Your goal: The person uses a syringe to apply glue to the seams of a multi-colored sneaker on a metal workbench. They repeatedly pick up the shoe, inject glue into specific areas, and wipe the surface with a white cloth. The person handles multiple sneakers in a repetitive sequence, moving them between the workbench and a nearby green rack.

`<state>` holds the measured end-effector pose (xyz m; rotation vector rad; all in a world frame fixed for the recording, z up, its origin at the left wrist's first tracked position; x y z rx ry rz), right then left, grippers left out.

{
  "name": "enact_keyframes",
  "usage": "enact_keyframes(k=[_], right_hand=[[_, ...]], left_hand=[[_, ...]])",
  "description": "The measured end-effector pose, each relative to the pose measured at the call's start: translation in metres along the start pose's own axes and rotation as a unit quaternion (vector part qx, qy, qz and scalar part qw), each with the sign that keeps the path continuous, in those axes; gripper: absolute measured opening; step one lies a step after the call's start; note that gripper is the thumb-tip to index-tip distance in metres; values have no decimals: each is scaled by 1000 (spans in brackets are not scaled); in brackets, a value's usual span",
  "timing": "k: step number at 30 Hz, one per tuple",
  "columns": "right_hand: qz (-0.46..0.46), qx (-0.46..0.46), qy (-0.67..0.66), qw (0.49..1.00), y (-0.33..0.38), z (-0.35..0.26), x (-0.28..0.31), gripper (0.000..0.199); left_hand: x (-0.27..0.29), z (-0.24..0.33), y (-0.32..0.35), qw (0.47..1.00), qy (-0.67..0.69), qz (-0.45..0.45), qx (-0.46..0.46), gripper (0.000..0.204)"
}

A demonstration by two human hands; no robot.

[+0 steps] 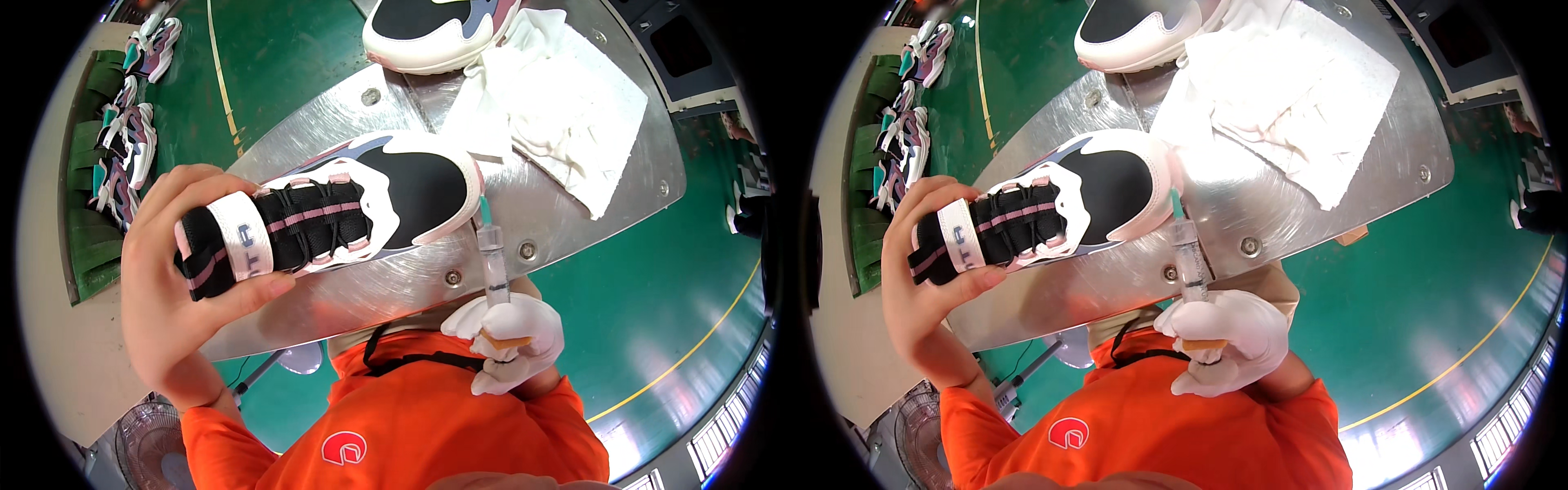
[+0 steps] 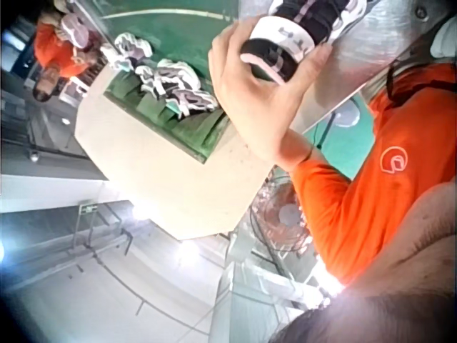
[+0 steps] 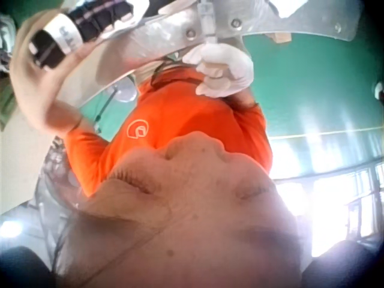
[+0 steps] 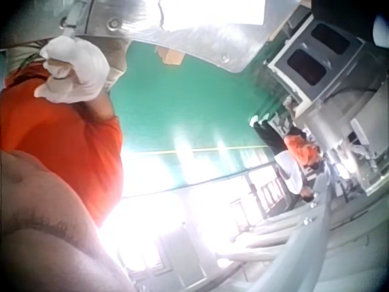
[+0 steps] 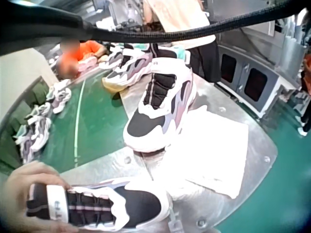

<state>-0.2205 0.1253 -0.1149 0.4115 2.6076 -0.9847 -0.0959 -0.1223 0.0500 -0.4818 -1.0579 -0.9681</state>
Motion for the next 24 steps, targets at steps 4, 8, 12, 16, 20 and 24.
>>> enact_keyframes(k=[4,8,12,16,20,24], right_hand=[[9,41,72,996,7,5,-3,60],[18,34,181,983,18,3,-3,60],[0,21,204,979,27,7,-1,56],[-33,28,214,976,21,6,1,50],[-47,100,215,970,24,13,-1,47],[-5,-4,157,988,36,14,-3,47]], left_hand=[[-2,2,-1,1000,4,0,2,58],[1,3,-1,1000,-2,-5,7,57],[6,1,-6,997,-14,-67,17,71],[26,1,-15,986,-13,-163,15,80],[50,-2,-34,966,1,-255,-45,99],[32,22,-74,954,-15,-293,-69,86]])
Point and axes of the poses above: each hand's wrist, its own y-axis away from the middle knuckle, its own x-axis out of the back of the hand, z = x × y, the point moved 1 cm from there along -y, towards the middle knuckle, and after that the axes turned 8 degrees about x, right-handed, at the moved point
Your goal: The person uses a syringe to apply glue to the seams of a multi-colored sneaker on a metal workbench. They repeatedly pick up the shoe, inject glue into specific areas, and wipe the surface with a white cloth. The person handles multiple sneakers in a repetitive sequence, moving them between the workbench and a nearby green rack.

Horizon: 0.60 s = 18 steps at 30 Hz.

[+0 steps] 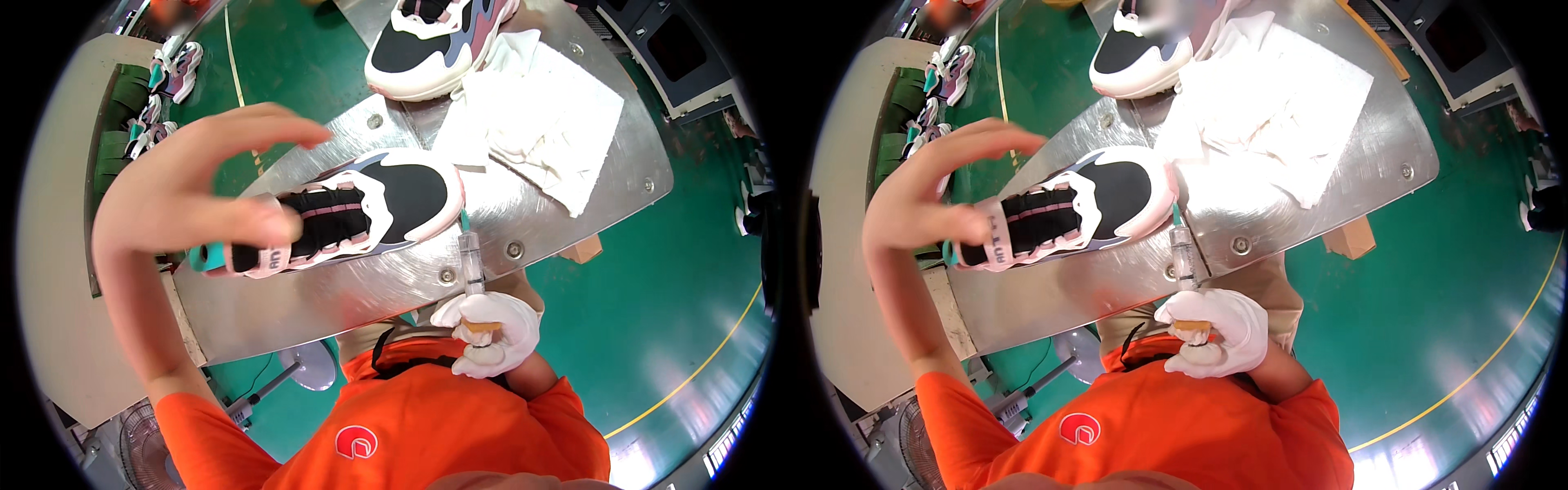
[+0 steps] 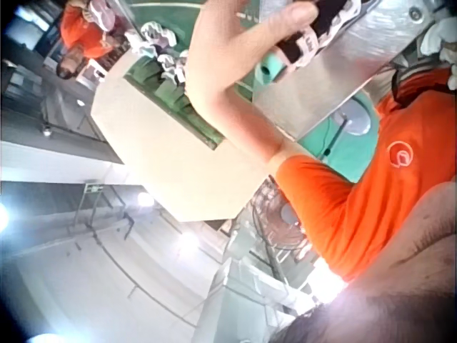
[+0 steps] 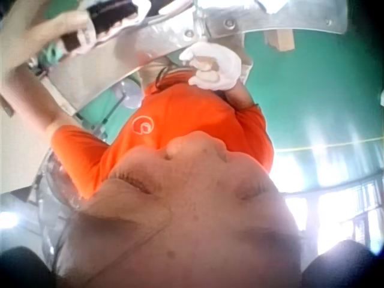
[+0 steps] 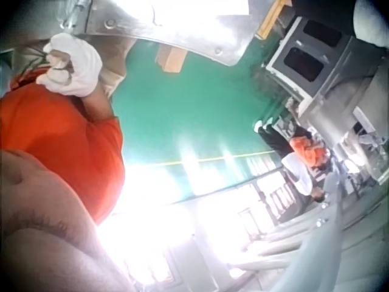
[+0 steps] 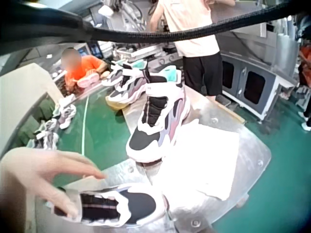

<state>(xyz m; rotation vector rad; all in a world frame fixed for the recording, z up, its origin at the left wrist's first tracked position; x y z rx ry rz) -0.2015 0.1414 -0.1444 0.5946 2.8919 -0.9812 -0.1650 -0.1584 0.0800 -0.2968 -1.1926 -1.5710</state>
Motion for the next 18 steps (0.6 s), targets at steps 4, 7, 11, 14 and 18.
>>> enact_keyframes(k=[4,7,11,14,18], right_hand=[[91,-82,-124,985,-2,-14,-8,57],[100,-67,-81,989,-2,-21,-5,64],[123,-98,-111,981,-1,-30,-9,65],[140,-102,-86,981,-6,-43,-9,66],[220,-110,-64,967,-31,-59,6,57]], left_hand=[[-14,22,-54,987,-135,-78,-32,65],[-30,45,-99,971,-154,-185,-11,64],[-52,23,-135,952,-88,-286,-69,55],[-42,23,-97,973,-100,-179,-103,50],[-31,10,-48,982,9,-59,-178,54]])
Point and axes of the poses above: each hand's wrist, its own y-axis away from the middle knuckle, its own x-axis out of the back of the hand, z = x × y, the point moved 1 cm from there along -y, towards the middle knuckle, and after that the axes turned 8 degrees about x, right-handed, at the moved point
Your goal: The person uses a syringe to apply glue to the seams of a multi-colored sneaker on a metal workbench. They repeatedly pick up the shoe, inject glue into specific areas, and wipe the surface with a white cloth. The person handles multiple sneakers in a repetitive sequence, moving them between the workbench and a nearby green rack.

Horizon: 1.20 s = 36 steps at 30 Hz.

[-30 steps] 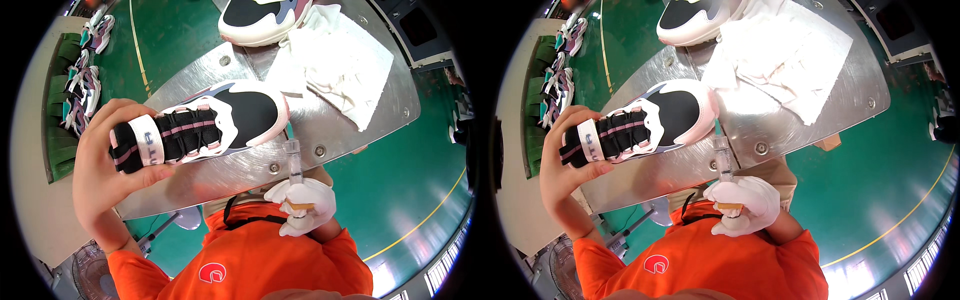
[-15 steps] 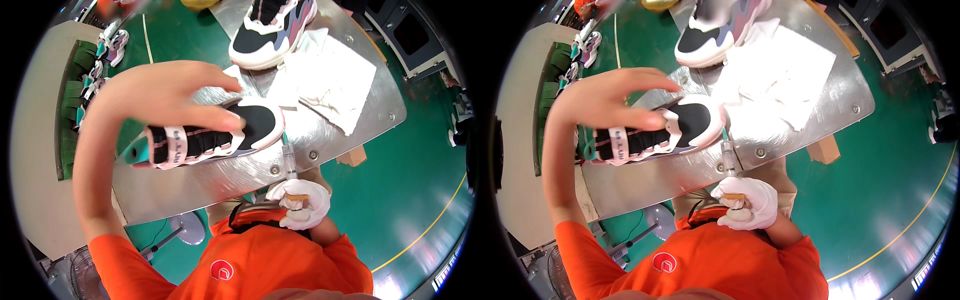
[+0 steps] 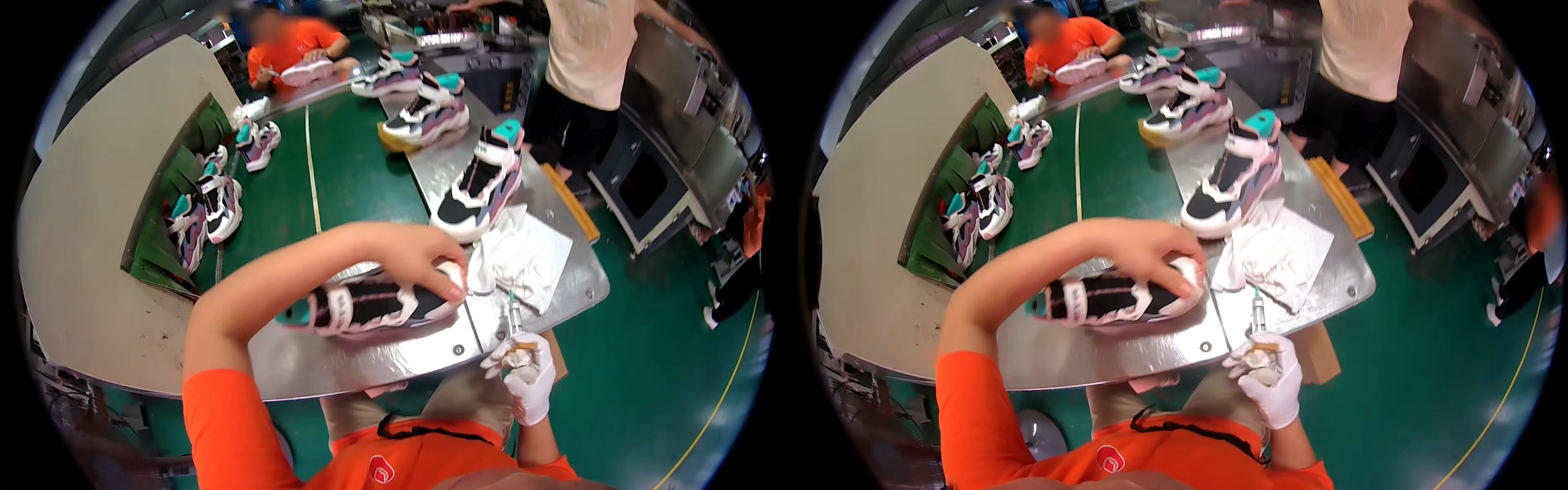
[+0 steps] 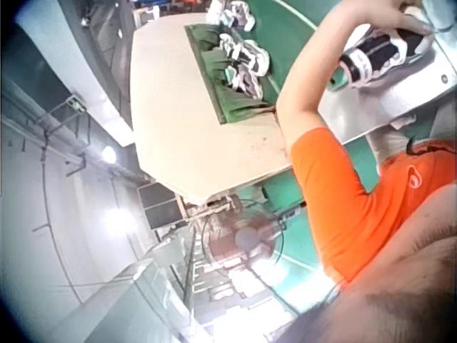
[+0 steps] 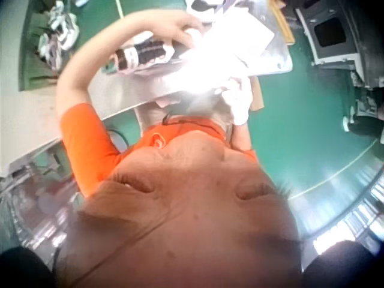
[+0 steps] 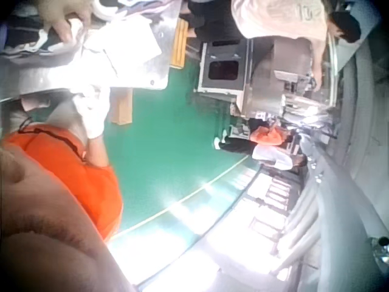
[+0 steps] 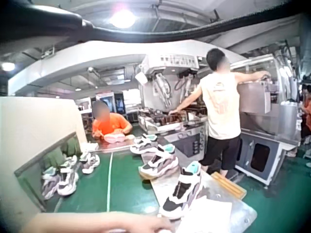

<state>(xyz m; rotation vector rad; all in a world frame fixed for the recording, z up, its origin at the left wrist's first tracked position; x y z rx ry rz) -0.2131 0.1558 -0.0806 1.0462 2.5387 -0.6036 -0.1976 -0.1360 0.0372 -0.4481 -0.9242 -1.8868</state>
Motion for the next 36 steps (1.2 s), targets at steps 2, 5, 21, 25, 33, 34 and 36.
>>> enact_keyframes(k=[2,5,21,25,33,34,36], right_hand=[[15,-15,43,999,-14,-12,0,54],[-13,-45,291,956,-38,-31,-6,47],[-243,-46,-127,961,-87,-94,-107,74],[-251,-45,-92,963,-92,-94,-123,86],[-298,-26,-94,949,-99,-89,-129,76],[-303,-27,-86,949,-101,-90,-130,75],[-312,-36,-65,947,-103,-95,-132,73]], left_hand=[[3,23,53,991,-31,131,-26,45],[-11,34,131,941,24,334,-55,37],[-75,22,155,808,84,578,-74,42],[-73,25,156,812,91,573,-61,40],[-72,23,151,816,69,566,-94,34],[-71,23,151,817,65,565,-98,33],[-72,23,152,815,80,567,-88,37]])
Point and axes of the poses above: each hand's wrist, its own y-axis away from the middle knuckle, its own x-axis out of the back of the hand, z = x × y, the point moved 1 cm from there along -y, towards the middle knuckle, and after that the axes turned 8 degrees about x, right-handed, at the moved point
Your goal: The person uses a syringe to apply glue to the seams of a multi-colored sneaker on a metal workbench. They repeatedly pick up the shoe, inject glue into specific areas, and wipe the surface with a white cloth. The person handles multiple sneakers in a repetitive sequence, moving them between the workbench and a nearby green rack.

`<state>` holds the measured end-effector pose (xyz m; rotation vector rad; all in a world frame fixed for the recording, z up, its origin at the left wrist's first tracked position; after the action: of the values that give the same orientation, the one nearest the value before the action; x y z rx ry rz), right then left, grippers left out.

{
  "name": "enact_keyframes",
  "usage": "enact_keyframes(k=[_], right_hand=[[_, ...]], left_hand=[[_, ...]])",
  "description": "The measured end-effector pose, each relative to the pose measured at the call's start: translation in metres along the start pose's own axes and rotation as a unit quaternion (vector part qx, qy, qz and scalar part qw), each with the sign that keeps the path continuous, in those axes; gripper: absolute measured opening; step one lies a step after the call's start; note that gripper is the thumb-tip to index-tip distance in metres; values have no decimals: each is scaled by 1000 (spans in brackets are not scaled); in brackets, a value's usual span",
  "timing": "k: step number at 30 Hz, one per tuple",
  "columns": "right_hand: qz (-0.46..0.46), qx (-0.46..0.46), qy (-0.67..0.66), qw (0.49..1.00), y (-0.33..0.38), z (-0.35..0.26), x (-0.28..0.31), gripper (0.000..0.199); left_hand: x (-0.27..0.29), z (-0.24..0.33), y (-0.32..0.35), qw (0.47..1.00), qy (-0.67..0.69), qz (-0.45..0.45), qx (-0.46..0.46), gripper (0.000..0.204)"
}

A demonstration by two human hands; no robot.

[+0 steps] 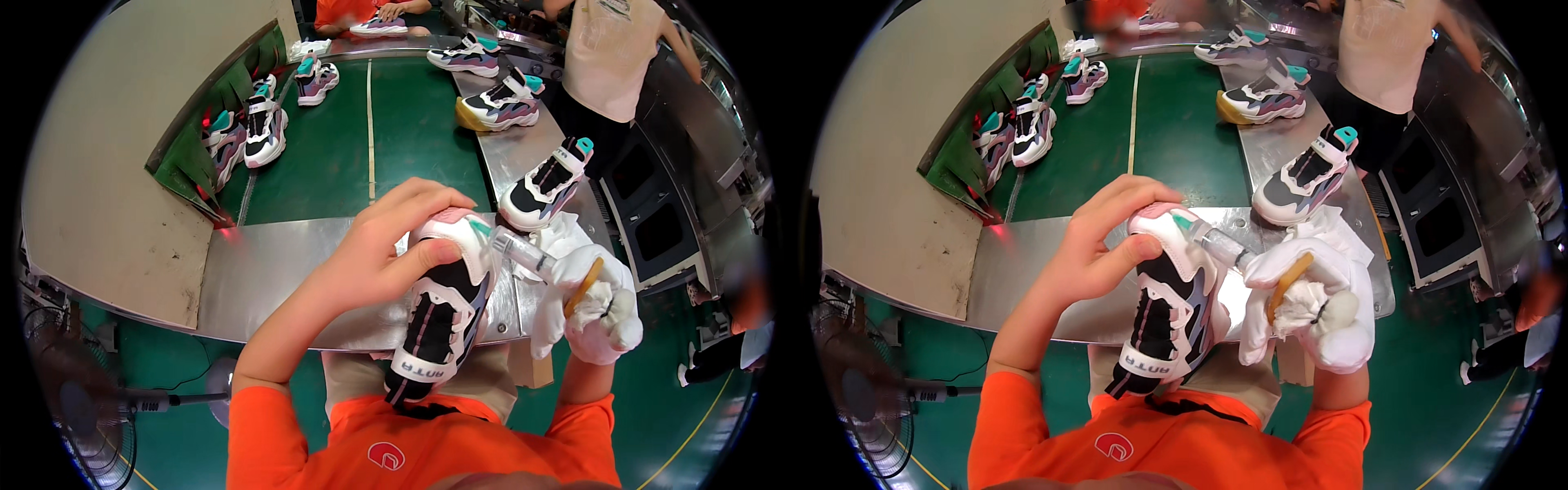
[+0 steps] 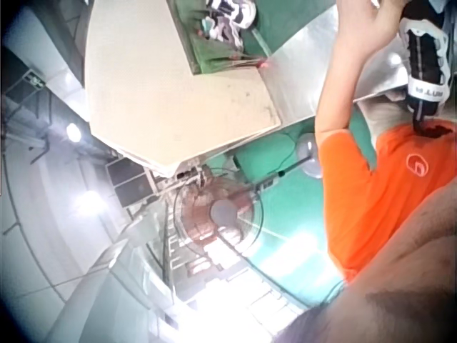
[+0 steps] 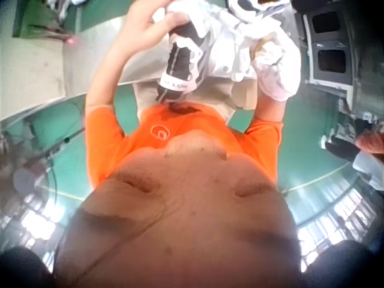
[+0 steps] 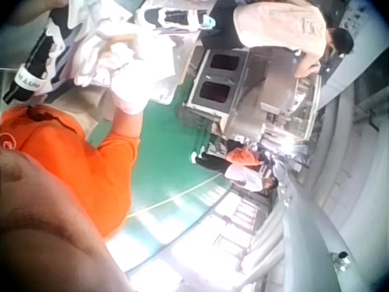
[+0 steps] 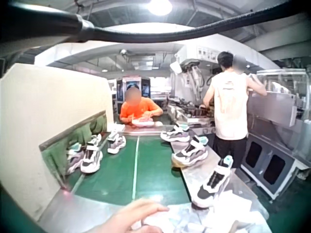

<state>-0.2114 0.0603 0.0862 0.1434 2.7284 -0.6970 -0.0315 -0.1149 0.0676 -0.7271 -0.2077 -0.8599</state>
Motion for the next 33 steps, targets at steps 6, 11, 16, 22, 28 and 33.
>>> enact_keyframes(k=[6,11,16,22,28,33], right_hand=[[-12,-61,-20,998,-11,-2,0,76],[-23,-73,-70,995,-21,10,0,74],[-37,-98,-98,990,-24,20,12,73],[-1,-151,-83,985,-35,41,10,60],[1,-143,-72,987,-30,76,24,61],[19,-170,-139,975,-17,96,29,62]], left_hand=[[6,-11,6,999,31,15,11,44],[13,-22,15,996,70,30,52,46],[8,-35,19,991,83,63,83,49],[9,-55,33,972,126,142,138,53],[8,-97,49,945,189,182,196,58],[1,-113,56,915,254,213,232,52]])
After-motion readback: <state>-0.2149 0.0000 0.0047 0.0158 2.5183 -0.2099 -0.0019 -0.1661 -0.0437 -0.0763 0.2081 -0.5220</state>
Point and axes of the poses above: each hand's wrist, its own y-axis away from the middle knuckle, its own x-axis out of the back of the hand, z = x × y, the point moved 1 cm from there along -y, towards the middle knuckle, and after that the axes turned 8 degrees about x, right-handed, at the moved point
